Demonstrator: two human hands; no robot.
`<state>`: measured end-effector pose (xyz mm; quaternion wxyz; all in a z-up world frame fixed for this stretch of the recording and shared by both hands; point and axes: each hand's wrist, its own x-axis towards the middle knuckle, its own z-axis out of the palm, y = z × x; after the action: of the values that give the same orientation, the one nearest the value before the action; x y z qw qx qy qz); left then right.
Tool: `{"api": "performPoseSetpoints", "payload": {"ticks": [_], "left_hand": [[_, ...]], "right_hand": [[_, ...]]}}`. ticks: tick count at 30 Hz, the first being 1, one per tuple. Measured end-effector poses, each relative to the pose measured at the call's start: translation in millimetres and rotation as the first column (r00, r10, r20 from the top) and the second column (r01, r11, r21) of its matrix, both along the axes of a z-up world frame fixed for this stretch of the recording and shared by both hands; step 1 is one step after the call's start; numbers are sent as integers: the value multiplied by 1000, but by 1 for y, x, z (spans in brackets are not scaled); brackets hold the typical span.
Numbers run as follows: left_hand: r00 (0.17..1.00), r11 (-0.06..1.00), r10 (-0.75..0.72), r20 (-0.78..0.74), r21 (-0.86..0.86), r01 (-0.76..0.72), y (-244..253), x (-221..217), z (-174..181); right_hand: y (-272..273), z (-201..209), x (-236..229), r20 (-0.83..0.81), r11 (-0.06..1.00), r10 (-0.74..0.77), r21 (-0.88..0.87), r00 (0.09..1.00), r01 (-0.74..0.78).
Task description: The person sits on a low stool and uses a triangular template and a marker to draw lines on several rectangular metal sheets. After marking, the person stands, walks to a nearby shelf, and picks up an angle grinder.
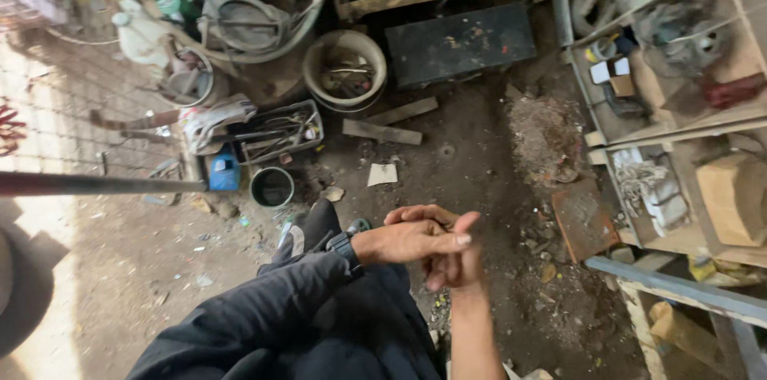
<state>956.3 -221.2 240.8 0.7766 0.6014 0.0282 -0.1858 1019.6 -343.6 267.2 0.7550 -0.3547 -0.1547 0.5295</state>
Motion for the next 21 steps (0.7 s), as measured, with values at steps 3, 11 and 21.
{"api": "performPoseSetpoints", "payload": {"ticks": [3,11,21], "left_hand": [[998,989,36,-58,149,-27,-9,26,-3],[953,973,230,-198,44,-226,-1,75,13],[883,909,413,-225,170,-381,139,185,-29]], "right_hand": [[7,-2,15,212,972,-156,-140,965,188],[21,-6,73,281,844,-244,-409,928,346],[84,-56,217,344,702,-268,-570,900,427]]}}
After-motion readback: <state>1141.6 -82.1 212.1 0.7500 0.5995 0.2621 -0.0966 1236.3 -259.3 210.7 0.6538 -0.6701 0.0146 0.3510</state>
